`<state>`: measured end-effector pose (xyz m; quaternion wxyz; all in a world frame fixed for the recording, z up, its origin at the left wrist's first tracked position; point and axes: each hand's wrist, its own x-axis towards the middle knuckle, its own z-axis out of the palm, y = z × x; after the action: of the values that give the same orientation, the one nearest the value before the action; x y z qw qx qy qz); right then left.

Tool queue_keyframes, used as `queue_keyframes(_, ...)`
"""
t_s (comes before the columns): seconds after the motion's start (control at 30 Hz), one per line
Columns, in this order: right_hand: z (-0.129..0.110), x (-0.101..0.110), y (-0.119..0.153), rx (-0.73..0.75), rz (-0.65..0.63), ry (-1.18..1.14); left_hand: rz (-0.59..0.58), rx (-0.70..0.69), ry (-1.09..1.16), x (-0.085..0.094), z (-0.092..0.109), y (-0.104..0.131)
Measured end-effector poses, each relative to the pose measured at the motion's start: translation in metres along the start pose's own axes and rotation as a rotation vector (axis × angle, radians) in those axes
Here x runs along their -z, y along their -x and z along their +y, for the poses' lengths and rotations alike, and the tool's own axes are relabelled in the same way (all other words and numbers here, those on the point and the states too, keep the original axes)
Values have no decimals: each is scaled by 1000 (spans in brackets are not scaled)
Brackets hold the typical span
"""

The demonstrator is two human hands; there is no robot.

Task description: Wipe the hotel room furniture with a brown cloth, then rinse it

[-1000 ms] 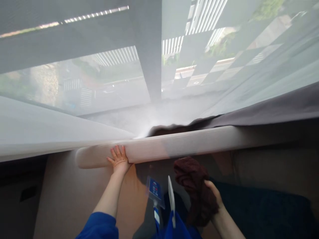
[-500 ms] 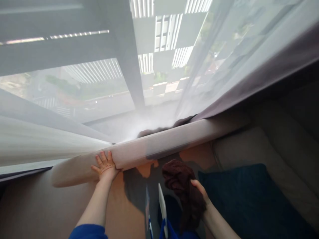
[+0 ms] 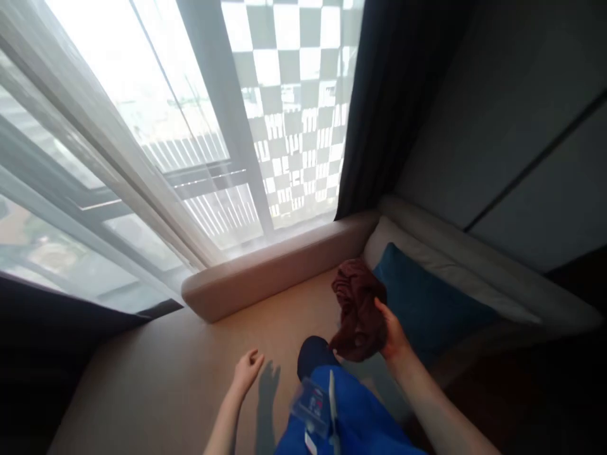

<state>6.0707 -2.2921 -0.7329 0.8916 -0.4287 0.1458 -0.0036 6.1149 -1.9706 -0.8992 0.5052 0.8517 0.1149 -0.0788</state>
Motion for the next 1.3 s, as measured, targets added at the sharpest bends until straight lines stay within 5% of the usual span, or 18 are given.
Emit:
queue_keyframes(0.07, 3, 3, 46, 51, 45, -21, -24, -40, 50, -8, -7, 30)
queue_keyframes(0.13, 5, 8, 87, 189, 110, -52, -83, -113, 119, -18, 7, 51)
queue_keyframes(0.23, 6, 21, 143, 433, 179, -29, -258, -230, 265, -45, 61, 97)
queue_keyframes(0.37, 10, 45, 210, 574, 206, 152, -698, -323, 719, -81, 140, 205)
queue_keyframes(0.5, 8, 73, 271, 629, 144, 294, -1000, -253, 980, -107, 180, 297)
queue_keyframes(0.67, -16, 117, 325, 726, 276, 363, -1032, 127, 1032, -146, 199, 346)
queue_keyframes(0.83, -65, 183, 375, 736, 515, 388, -1077, 436, 1062, -200, 246, 404)
queue_keyframes(0.93, -95, 235, 414, 644, 598, 304, -1180, 467, 1009, -240, 278, 452)
queue_keyframes(1.03, -122, 278, 455, 733, 632, 38, -1266, 471, 930, -277, 302, 497)
queue_keyframes(1.17, -150, 307, 500, 823, 545, -361, -1347, 437, 798, -318, 324, 545)
queue_keyframes(1.3, -165, 327, 532, 838, 511, -415, -1418, 385, 690, -361, 339, 578)
